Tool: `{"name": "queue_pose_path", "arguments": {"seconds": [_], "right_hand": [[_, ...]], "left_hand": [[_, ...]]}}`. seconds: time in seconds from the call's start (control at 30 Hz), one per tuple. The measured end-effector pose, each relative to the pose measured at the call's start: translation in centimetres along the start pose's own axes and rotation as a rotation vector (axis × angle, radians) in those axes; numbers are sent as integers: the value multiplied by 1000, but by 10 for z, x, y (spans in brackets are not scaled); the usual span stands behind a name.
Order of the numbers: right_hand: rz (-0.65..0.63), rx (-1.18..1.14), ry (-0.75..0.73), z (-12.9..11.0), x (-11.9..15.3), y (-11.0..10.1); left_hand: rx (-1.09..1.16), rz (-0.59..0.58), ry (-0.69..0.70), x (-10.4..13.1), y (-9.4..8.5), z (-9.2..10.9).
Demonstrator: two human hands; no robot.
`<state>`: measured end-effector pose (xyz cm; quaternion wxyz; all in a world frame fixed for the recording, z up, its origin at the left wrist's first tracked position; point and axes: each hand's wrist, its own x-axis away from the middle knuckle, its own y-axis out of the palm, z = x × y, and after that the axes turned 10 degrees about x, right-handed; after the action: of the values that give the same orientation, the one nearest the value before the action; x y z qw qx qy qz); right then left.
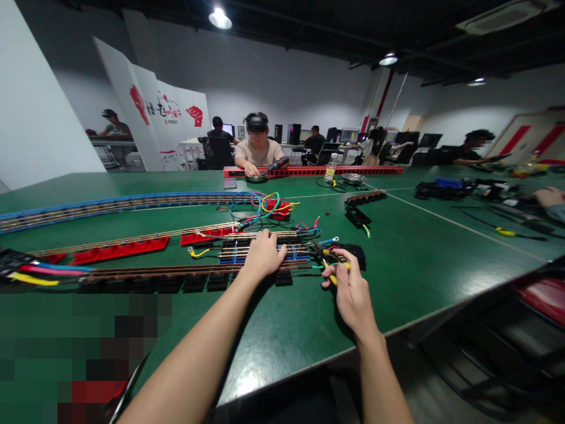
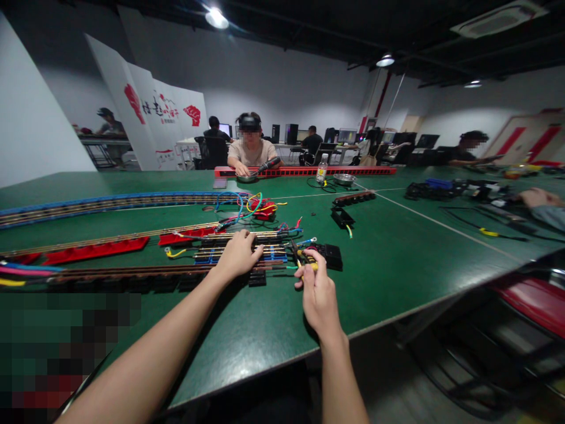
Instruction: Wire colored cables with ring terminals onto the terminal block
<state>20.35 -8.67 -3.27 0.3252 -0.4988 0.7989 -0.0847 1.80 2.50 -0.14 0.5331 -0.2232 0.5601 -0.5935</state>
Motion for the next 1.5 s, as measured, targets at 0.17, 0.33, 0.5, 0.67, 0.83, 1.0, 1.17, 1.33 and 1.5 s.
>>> {"name": "queue_pose_path", "arguments": {"seconds": [0.17, 0.33, 0.5, 0.67, 0.83, 1.0, 1.17, 1.33, 1.5], "right_hand": [[37, -117, 80, 0, -1, -3], [36, -77, 52, 1, -1, -4], [60, 62, 26, 5, -2, -4], [55, 125, 9, 7, -3, -4], [62, 121, -3, 3, -3, -4], [116, 105, 17, -5, 1, -17], [191, 35, 90, -18, 11, -44], [206, 60, 123, -28, 20, -62], [178, 71, 123, -31, 23, -64]], "left_hand": [[2, -1, -3, 1, -1, 0], [-5, -1, -8, 1, -2, 0], [-5, -1, 6, 1, -1, -1], [-4, -6, 8, 1, -1, -1], [9, -7, 6, 0, 0, -2], [5, -5, 0, 1, 0, -2], [-1, -5, -9, 1, -1, -1], [3, -6, -10, 1, -1, -1], [2, -6, -9, 1, -1, -1]]}}
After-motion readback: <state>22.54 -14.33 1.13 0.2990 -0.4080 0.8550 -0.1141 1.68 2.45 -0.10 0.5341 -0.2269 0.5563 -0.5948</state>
